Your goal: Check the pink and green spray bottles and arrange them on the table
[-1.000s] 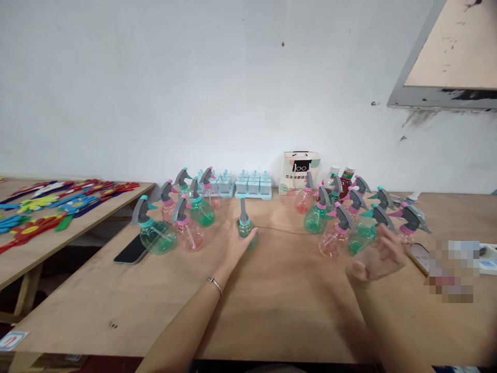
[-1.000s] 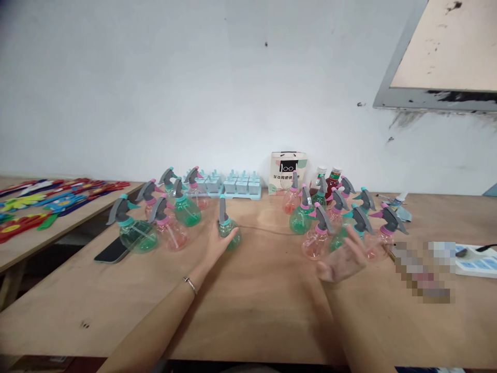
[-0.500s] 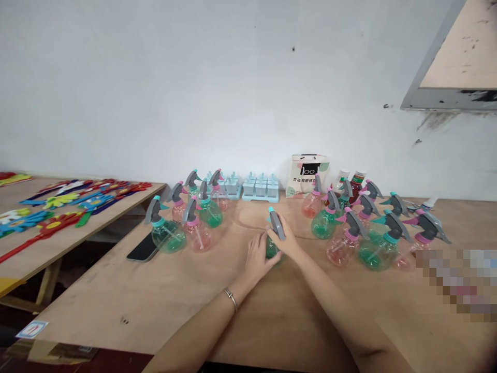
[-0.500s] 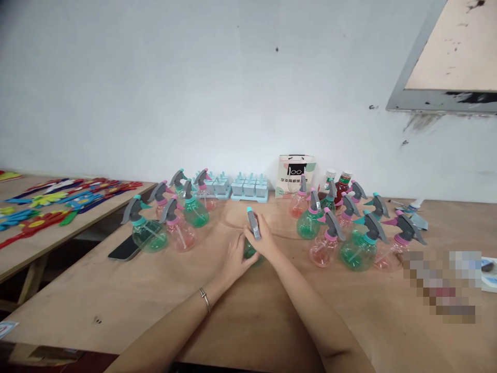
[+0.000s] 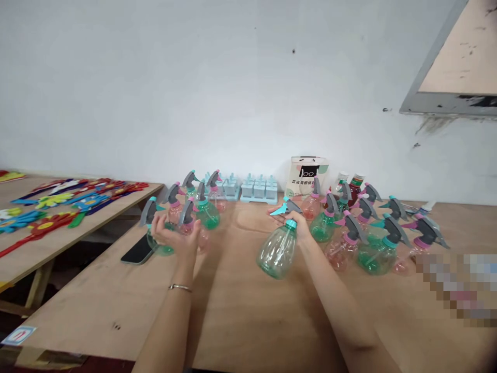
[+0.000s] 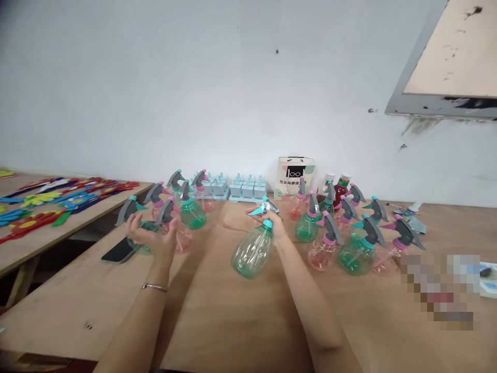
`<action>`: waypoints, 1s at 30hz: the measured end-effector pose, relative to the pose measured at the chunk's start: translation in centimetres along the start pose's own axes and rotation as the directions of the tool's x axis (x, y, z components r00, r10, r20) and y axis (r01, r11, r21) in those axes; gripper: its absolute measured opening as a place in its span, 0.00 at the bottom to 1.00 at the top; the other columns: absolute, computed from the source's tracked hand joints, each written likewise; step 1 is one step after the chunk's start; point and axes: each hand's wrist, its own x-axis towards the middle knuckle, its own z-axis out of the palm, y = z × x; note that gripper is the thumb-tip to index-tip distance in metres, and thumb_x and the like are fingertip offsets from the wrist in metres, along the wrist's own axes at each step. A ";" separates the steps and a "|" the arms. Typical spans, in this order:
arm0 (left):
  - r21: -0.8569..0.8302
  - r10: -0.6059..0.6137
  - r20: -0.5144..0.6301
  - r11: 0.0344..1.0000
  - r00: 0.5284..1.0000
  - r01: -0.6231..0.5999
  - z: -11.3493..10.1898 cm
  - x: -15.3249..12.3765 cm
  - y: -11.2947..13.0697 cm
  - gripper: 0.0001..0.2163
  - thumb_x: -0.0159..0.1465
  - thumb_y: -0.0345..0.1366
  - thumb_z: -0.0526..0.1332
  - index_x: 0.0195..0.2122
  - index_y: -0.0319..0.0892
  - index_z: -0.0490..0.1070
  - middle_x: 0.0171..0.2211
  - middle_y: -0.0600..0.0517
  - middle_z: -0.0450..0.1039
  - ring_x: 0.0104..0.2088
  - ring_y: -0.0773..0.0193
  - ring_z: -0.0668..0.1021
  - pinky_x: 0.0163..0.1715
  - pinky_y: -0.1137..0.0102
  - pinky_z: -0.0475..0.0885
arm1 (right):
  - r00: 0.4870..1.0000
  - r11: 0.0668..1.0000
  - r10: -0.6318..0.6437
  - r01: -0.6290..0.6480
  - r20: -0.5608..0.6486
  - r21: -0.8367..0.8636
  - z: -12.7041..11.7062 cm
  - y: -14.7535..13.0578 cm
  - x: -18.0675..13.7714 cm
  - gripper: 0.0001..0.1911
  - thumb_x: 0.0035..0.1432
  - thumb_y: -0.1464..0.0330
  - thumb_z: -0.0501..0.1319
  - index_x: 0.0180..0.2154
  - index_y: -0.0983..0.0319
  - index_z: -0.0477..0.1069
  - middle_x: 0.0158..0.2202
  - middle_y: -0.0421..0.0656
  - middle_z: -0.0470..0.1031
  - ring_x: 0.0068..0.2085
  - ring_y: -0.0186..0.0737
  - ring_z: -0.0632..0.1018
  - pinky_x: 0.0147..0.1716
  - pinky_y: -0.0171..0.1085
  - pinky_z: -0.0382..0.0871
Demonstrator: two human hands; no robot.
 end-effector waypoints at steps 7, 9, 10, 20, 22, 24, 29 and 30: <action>0.041 -0.186 0.355 0.982 0.916 0.184 1.5 -2.4 -0.4 0.20 0.57 0.51 0.64 0.42 0.40 0.70 0.35 0.49 0.74 0.38 0.55 0.77 0.43 0.58 0.72 | 0.994 0.995 0.080 -0.084 0.073 0.053 1.0 -0.4 0.6 0.12 0.34 0.68 0.59 0.28 0.59 0.71 0.29 0.43 0.81 0.41 0.53 0.82 0.38 0.46 0.78; -0.002 -0.122 0.412 0.991 0.903 0.134 2.0 -4.1 0.6 0.17 0.59 0.50 0.62 0.39 0.41 0.71 0.32 0.50 0.73 0.35 0.57 0.76 0.41 0.61 0.71 | 0.993 0.996 0.084 -0.085 0.088 0.014 1.3 -0.3 0.5 0.09 0.33 0.68 0.58 0.25 0.59 0.69 0.27 0.44 0.80 0.40 0.53 0.82 0.36 0.45 0.79; -0.031 -0.094 0.439 0.992 0.894 0.120 2.1 -4.9 1.1 0.16 0.60 0.49 0.62 0.38 0.41 0.71 0.32 0.51 0.73 0.35 0.58 0.76 0.40 0.62 0.71 | 0.992 0.997 0.081 -0.081 0.092 -0.010 1.4 -0.4 0.5 0.08 0.33 0.67 0.58 0.24 0.59 0.68 0.26 0.44 0.79 0.39 0.53 0.82 0.35 0.45 0.78; -0.187 0.071 0.529 0.982 0.845 0.035 2.8 -8.7 2.7 0.14 0.62 0.45 0.61 0.45 0.43 0.70 0.40 0.47 0.73 0.44 0.55 0.75 0.47 0.59 0.69 | 0.999 0.997 0.005 -0.002 0.048 -0.075 2.0 -1.4 -0.2 0.09 0.31 0.67 0.56 0.23 0.57 0.65 0.25 0.44 0.77 0.38 0.52 0.81 0.34 0.45 0.77; -0.189 0.069 0.529 0.981 0.846 0.038 2.8 -8.6 2.6 0.14 0.62 0.44 0.61 0.45 0.43 0.70 0.40 0.47 0.73 0.44 0.55 0.75 0.47 0.59 0.69 | 0.998 0.997 0.003 0.002 0.058 -0.076 1.8 -1.4 -0.2 0.09 0.31 0.66 0.56 0.23 0.57 0.64 0.25 0.44 0.76 0.38 0.53 0.81 0.34 0.46 0.77; -0.191 0.066 0.532 0.981 0.844 0.043 2.8 -8.6 2.6 0.14 0.62 0.44 0.61 0.45 0.43 0.70 0.40 0.47 0.73 0.44 0.55 0.75 0.47 0.59 0.69 | 0.997 0.998 0.021 -0.016 0.076 -0.065 1.8 -1.4 -0.2 0.09 0.30 0.66 0.55 0.22 0.58 0.64 0.25 0.45 0.76 0.38 0.53 0.81 0.33 0.46 0.77; -0.193 0.054 0.523 0.980 0.850 0.056 2.8 -8.5 2.7 0.10 0.61 0.43 0.62 0.38 0.44 0.69 0.35 0.49 0.71 0.41 0.56 0.74 0.43 0.61 0.70 | 0.990 0.996 0.082 -0.076 0.118 -0.051 2.2 -1.6 -0.6 0.10 0.30 0.68 0.57 0.23 0.58 0.66 0.25 0.44 0.76 0.38 0.52 0.81 0.33 0.44 0.76; -0.192 0.055 0.521 0.980 0.852 0.054 2.9 -8.5 2.7 0.10 0.60 0.43 0.62 0.38 0.44 0.69 0.35 0.49 0.71 0.40 0.56 0.74 0.43 0.61 0.70 | 0.991 0.996 0.075 -0.069 0.113 -0.058 2.3 -1.5 -0.6 0.10 0.31 0.68 0.58 0.24 0.58 0.67 0.25 0.43 0.77 0.38 0.51 0.81 0.33 0.43 0.76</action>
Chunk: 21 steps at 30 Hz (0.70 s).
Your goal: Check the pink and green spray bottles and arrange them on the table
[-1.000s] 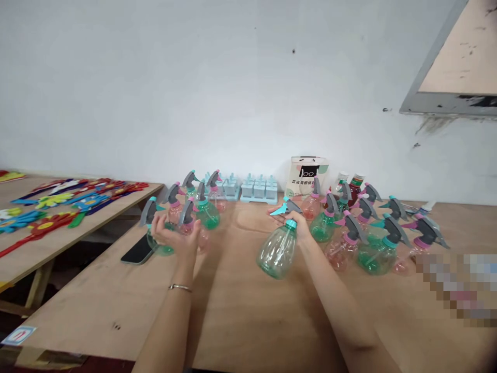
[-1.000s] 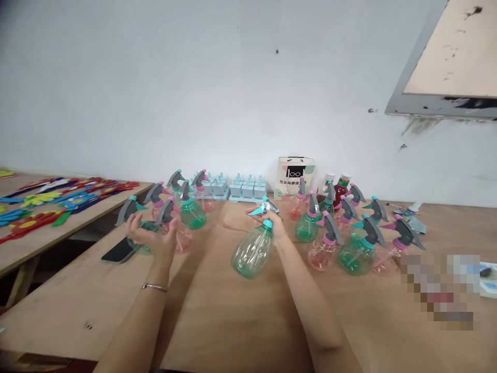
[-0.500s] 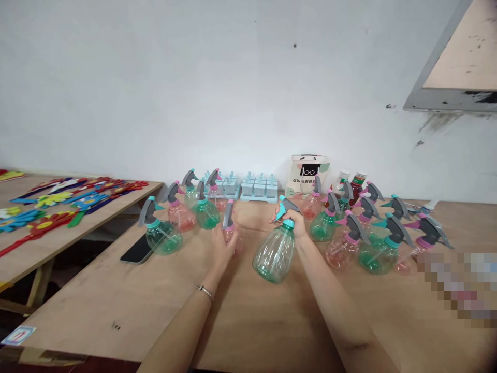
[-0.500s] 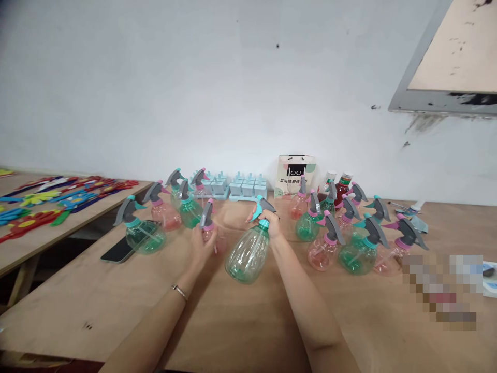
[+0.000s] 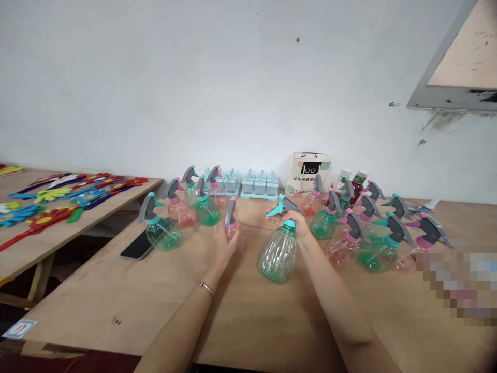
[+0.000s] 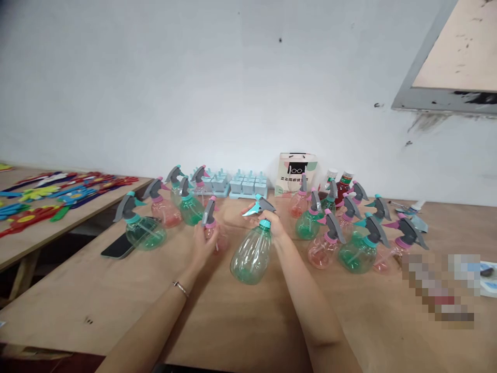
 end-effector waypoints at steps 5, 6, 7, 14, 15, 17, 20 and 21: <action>0.011 0.006 -0.007 1.000 1.000 -0.006 0.0 0.1 0.1 0.10 0.60 0.43 0.62 0.38 0.44 0.70 0.35 0.49 0.71 0.41 0.55 0.74 0.44 0.60 0.69 | 0.994 0.997 -0.076 0.076 -0.074 -0.003 -0.7 0.4 0.3 0.09 0.31 0.67 0.57 0.23 0.58 0.67 0.24 0.44 0.76 0.37 0.51 0.81 0.32 0.44 0.76; 0.010 0.008 -0.005 1.000 1.000 -0.008 0.0 0.1 0.2 0.10 0.60 0.43 0.62 0.39 0.44 0.70 0.35 0.49 0.71 0.42 0.55 0.74 0.44 0.59 0.69 | 0.992 0.996 -0.090 0.090 -0.086 -0.001 -0.9 0.4 0.4 0.08 0.31 0.67 0.56 0.22 0.58 0.67 0.24 0.44 0.76 0.37 0.51 0.81 0.33 0.44 0.77; 0.009 0.009 -0.002 1.000 1.000 -0.009 0.0 0.1 0.2 0.10 0.60 0.43 0.62 0.39 0.44 0.70 0.35 0.48 0.71 0.42 0.55 0.74 0.44 0.59 0.69 | 0.991 0.995 -0.097 0.098 -0.090 -0.001 -1.0 0.5 0.4 0.09 0.31 0.67 0.56 0.22 0.58 0.68 0.25 0.44 0.77 0.37 0.51 0.81 0.33 0.44 0.77; -0.002 0.013 0.002 1.000 1.000 -0.013 0.0 0.1 0.1 0.11 0.61 0.44 0.61 0.39 0.44 0.70 0.36 0.49 0.71 0.42 0.56 0.74 0.45 0.60 0.69 | 0.985 0.991 -0.134 0.135 -0.108 0.003 -0.7 0.7 0.1 0.13 0.33 0.68 0.58 0.29 0.58 0.72 0.28 0.43 0.79 0.39 0.50 0.80 0.35 0.45 0.76; -0.004 0.007 0.007 1.000 1.000 -0.007 0.0 0.1 0.2 0.11 0.61 0.44 0.61 0.39 0.44 0.69 0.36 0.49 0.71 0.42 0.56 0.74 0.46 0.60 0.69 | 0.979 0.988 -0.156 0.157 -0.128 -0.002 -0.7 0.7 0.1 0.12 0.33 0.68 0.58 0.27 0.58 0.71 0.27 0.42 0.78 0.38 0.50 0.80 0.34 0.45 0.76; -0.002 -0.004 0.013 1.000 1.000 0.004 0.0 0.1 0.3 0.11 0.61 0.45 0.61 0.38 0.44 0.69 0.36 0.49 0.71 0.42 0.56 0.74 0.46 0.60 0.69 | 0.970 0.983 -0.183 0.182 -0.158 -0.018 -0.9 0.7 0.2 0.08 0.33 0.67 0.57 0.24 0.57 0.68 0.24 0.42 0.75 0.36 0.50 0.80 0.34 0.45 0.76; 0.005 -0.018 0.019 1.000 1.000 0.018 -0.1 0.1 0.5 0.11 0.61 0.45 0.61 0.39 0.44 0.69 0.36 0.49 0.71 0.42 0.55 0.74 0.45 0.60 0.69 | 0.975 0.986 -0.163 0.157 -0.152 -0.055 -1.2 0.7 0.2 0.08 0.33 0.66 0.57 0.23 0.58 0.67 0.25 0.44 0.75 0.36 0.51 0.80 0.33 0.45 0.75; 0.008 -0.023 0.019 1.000 1.000 0.023 -0.2 0.1 0.6 0.11 0.60 0.45 0.61 0.38 0.44 0.69 0.36 0.49 0.71 0.42 0.55 0.74 0.44 0.60 0.69 | 0.979 0.987 -0.152 0.144 -0.139 -0.065 -1.2 0.7 0.2 0.10 0.33 0.66 0.57 0.25 0.58 0.68 0.26 0.44 0.76 0.37 0.51 0.80 0.33 0.45 0.75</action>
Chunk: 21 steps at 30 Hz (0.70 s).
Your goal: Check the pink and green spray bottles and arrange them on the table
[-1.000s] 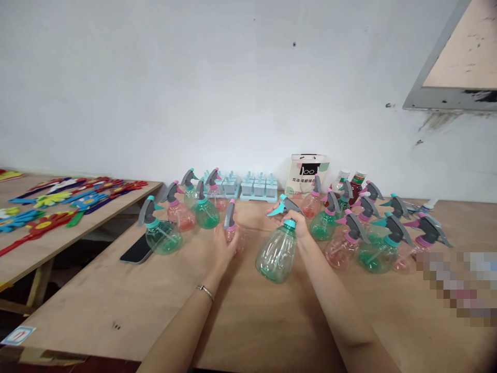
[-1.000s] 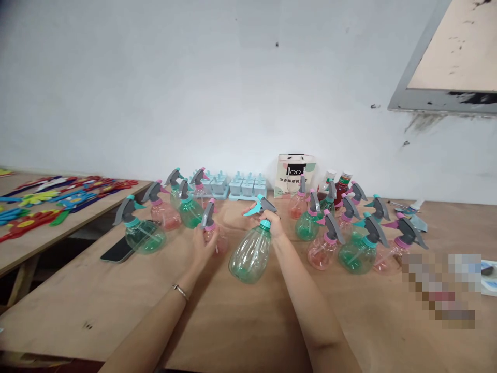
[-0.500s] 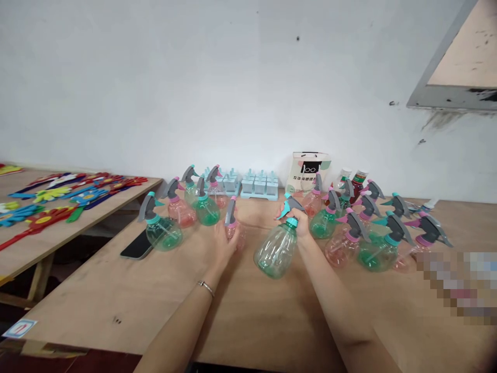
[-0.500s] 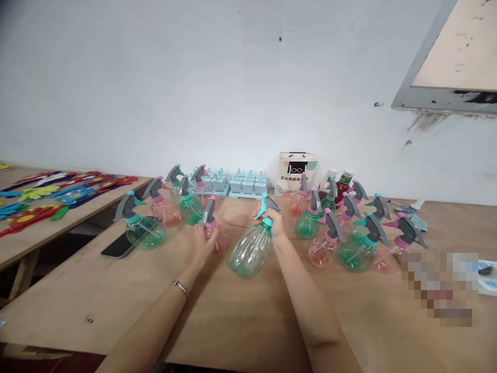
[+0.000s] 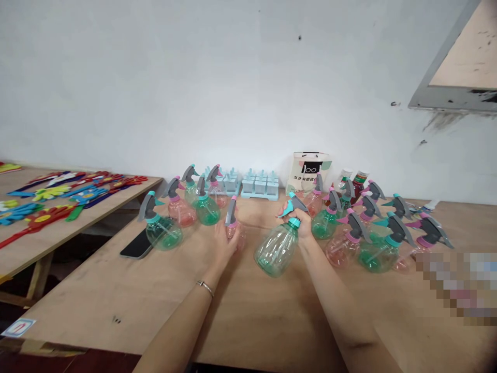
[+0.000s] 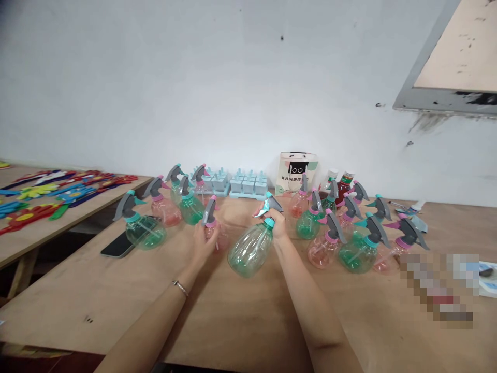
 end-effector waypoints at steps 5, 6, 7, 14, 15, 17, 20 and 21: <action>0.002 0.012 0.010 1.000 1.000 -0.012 -0.1 0.0 0.0 0.10 0.61 0.44 0.61 0.38 0.44 0.69 0.35 0.49 0.71 0.41 0.56 0.74 0.44 0.60 0.69 | 0.999 0.999 -0.037 0.037 0.036 0.008 0.4 -0.1 -0.3 0.13 0.36 0.67 0.59 0.30 0.58 0.71 0.29 0.43 0.78 0.39 0.49 0.80 0.34 0.43 0.74; 0.001 0.016 0.011 1.000 1.000 -0.016 -0.1 0.0 0.0 0.10 0.61 0.44 0.60 0.39 0.44 0.69 0.36 0.48 0.71 0.41 0.55 0.74 0.44 0.60 0.70 | 0.998 0.999 -0.046 0.045 0.032 0.015 0.4 -0.1 -0.3 0.12 0.37 0.67 0.59 0.30 0.58 0.71 0.28 0.42 0.77 0.37 0.48 0.80 0.34 0.43 0.74; 0.000 0.020 0.010 1.000 1.000 -0.020 -0.1 0.0 0.0 0.10 0.61 0.44 0.60 0.39 0.44 0.69 0.36 0.48 0.71 0.42 0.55 0.75 0.45 0.59 0.70 | 0.998 0.999 -0.051 0.050 0.031 0.018 0.3 -0.2 -0.4 0.11 0.37 0.67 0.59 0.29 0.58 0.71 0.26 0.41 0.76 0.35 0.47 0.79 0.34 0.42 0.73; -0.005 0.040 -0.006 0.999 0.999 -0.040 0.1 0.1 -0.2 0.11 0.61 0.43 0.62 0.40 0.43 0.70 0.37 0.47 0.72 0.43 0.54 0.75 0.46 0.59 0.70 | 0.979 0.953 -0.200 0.185 -0.038 -0.239 -0.4 0.2 -0.4 0.05 0.43 0.65 0.59 0.26 0.57 0.71 0.24 0.40 0.73 0.30 0.43 0.75 0.34 0.41 0.71; -0.007 0.042 -0.006 0.999 0.999 -0.042 0.1 0.1 -0.2 0.11 0.61 0.43 0.61 0.40 0.43 0.70 0.37 0.47 0.72 0.43 0.54 0.75 0.46 0.59 0.70 | 0.969 0.926 -0.242 0.213 -0.056 -0.311 -0.5 0.3 -0.4 0.05 0.45 0.66 0.59 0.27 0.57 0.72 0.25 0.40 0.73 0.29 0.41 0.74 0.34 0.40 0.71; -0.009 0.048 -0.006 0.999 0.999 -0.048 0.1 0.1 -0.2 0.10 0.61 0.43 0.61 0.40 0.44 0.70 0.37 0.48 0.72 0.44 0.55 0.75 0.46 0.60 0.70 | 0.947 0.867 -0.312 0.250 -0.078 -0.432 -0.7 0.8 -0.2 0.07 0.47 0.66 0.61 0.32 0.56 0.75 0.26 0.38 0.73 0.28 0.39 0.72 0.33 0.39 0.69; -0.003 0.047 0.002 0.999 0.999 -0.047 0.1 0.0 -0.3 0.10 0.61 0.43 0.61 0.40 0.44 0.70 0.37 0.47 0.73 0.44 0.55 0.74 0.46 0.60 0.69 | 0.914 0.781 -0.387 0.254 -0.123 -0.570 -1.2 1.7 0.1 0.13 0.50 0.64 0.63 0.40 0.57 0.75 0.25 0.36 0.70 0.26 0.37 0.70 0.32 0.38 0.68; -0.002 0.045 0.005 0.999 0.999 -0.045 0.1 0.0 -0.3 0.10 0.61 0.43 0.61 0.40 0.44 0.70 0.38 0.47 0.72 0.44 0.55 0.74 0.46 0.60 0.69 | 0.905 0.747 -0.403 0.242 -0.134 -0.619 -1.5 2.1 0.3 0.14 0.51 0.63 0.63 0.41 0.57 0.74 0.25 0.36 0.69 0.26 0.36 0.69 0.32 0.38 0.68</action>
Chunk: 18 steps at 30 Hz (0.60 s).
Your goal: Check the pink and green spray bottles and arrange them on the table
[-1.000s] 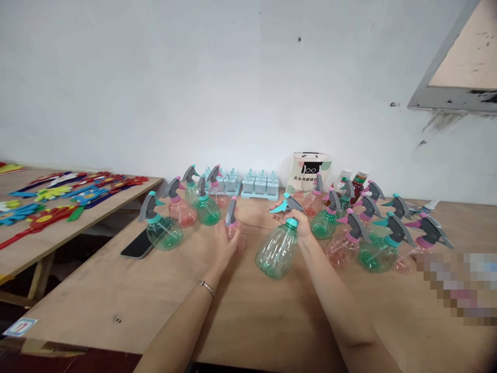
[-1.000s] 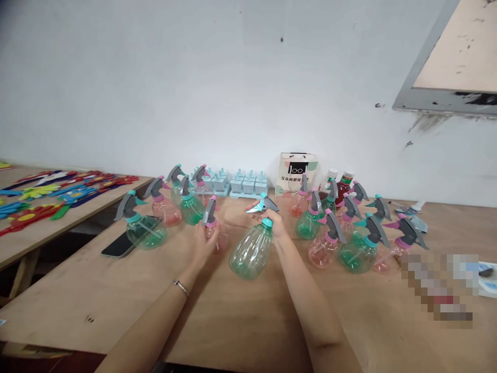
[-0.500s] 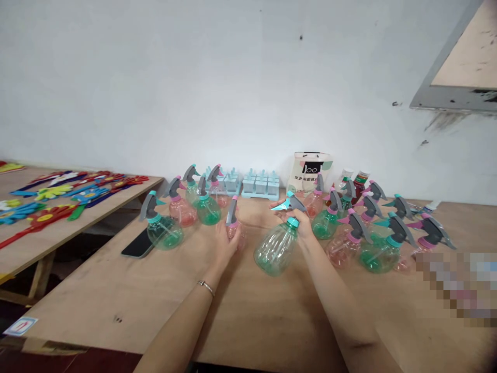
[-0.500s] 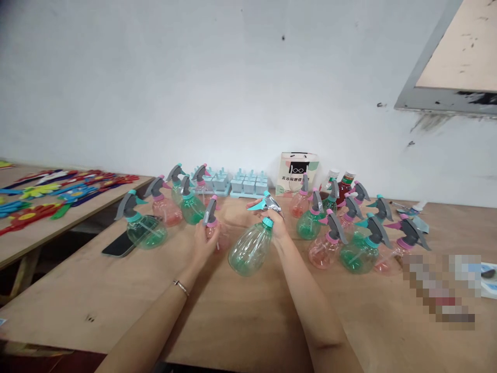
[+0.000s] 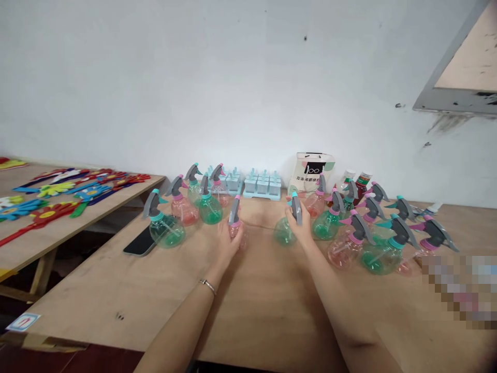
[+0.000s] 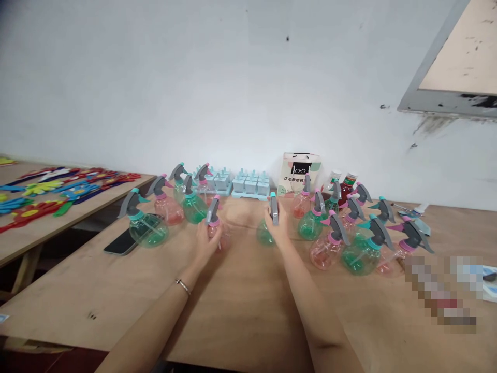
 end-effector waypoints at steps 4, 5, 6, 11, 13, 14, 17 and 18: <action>-0.009 0.000 0.003 1.000 1.000 0.000 0.0 -0.1 -0.2 0.12 0.61 0.42 0.62 0.42 0.44 0.70 0.38 0.47 0.72 0.45 0.54 0.74 0.48 0.60 0.69 | 0.998 0.980 0.013 -0.024 -0.055 -0.197 0.2 2.9 -0.1 0.16 0.54 0.57 0.61 0.40 0.59 0.73 0.25 0.36 0.69 0.27 0.37 0.69 0.34 0.39 0.69; -0.014 0.001 0.000 1.000 1.000 -0.001 0.1 -0.1 -0.2 0.12 0.61 0.42 0.62 0.43 0.44 0.70 0.39 0.47 0.72 0.46 0.54 0.74 0.48 0.59 0.69 | 0.996 0.975 0.024 -0.042 -0.084 -0.218 0.2 3.8 -0.2 0.17 0.54 0.56 0.60 0.40 0.60 0.73 0.26 0.37 0.70 0.28 0.38 0.71 0.35 0.40 0.69; -0.018 0.001 -0.002 1.000 1.000 -0.001 0.1 -0.1 -0.2 0.12 0.60 0.42 0.62 0.43 0.44 0.70 0.39 0.47 0.72 0.46 0.54 0.74 0.49 0.59 0.69 | 0.993 0.971 0.028 -0.054 -0.114 -0.233 0.3 4.9 -0.4 0.18 0.53 0.55 0.61 0.39 0.60 0.73 0.27 0.39 0.72 0.30 0.40 0.73 0.38 0.42 0.70; -0.013 -0.006 0.005 1.000 1.000 0.006 0.1 0.0 -0.1 0.12 0.61 0.43 0.61 0.42 0.43 0.69 0.39 0.47 0.72 0.45 0.54 0.74 0.48 0.59 0.69 | 0.984 0.947 -0.040 -0.017 -0.171 -0.320 0.0 10.1 -1.0 0.36 0.47 0.50 0.65 0.52 0.64 0.65 0.50 0.55 0.75 0.52 0.54 0.75 0.54 0.52 0.67; -0.006 0.002 0.014 1.000 1.000 -0.001 0.1 0.0 -0.1 0.11 0.61 0.43 0.61 0.41 0.43 0.69 0.39 0.47 0.72 0.45 0.54 0.74 0.48 0.59 0.69 | 0.985 0.928 -0.082 0.019 -0.154 -0.373 -0.1 11.7 -0.6 0.44 0.46 0.49 0.66 0.58 0.66 0.59 0.57 0.60 0.68 0.59 0.57 0.70 0.58 0.53 0.63; -0.002 0.007 0.016 1.000 1.000 -0.007 0.0 -0.1 0.0 0.11 0.61 0.42 0.61 0.42 0.43 0.69 0.39 0.47 0.72 0.45 0.54 0.74 0.48 0.59 0.69 | 0.985 0.915 -0.092 0.025 -0.148 -0.404 -0.2 12.2 -0.3 0.47 0.47 0.48 0.66 0.60 0.68 0.57 0.59 0.62 0.66 0.61 0.58 0.67 0.60 0.53 0.61; 0.012 0.019 0.015 1.000 1.000 -0.019 -0.1 -0.1 0.1 0.11 0.62 0.42 0.61 0.43 0.43 0.69 0.40 0.46 0.72 0.46 0.54 0.74 0.48 0.59 0.69 | 0.984 0.871 -0.042 -0.049 -0.174 -0.488 -0.2 13.2 1.2 0.52 0.45 0.46 0.67 0.63 0.69 0.54 0.61 0.65 0.63 0.63 0.61 0.64 0.62 0.55 0.57; 0.017 0.019 0.020 1.000 1.000 -0.020 -0.1 -0.1 0.1 0.11 0.62 0.42 0.60 0.43 0.43 0.69 0.40 0.46 0.72 0.45 0.54 0.74 0.48 0.59 0.69 | 0.982 0.859 -0.011 -0.087 -0.188 -0.505 -0.1 13.4 1.7 0.53 0.45 0.45 0.67 0.63 0.68 0.54 0.61 0.65 0.63 0.64 0.62 0.63 0.61 0.56 0.56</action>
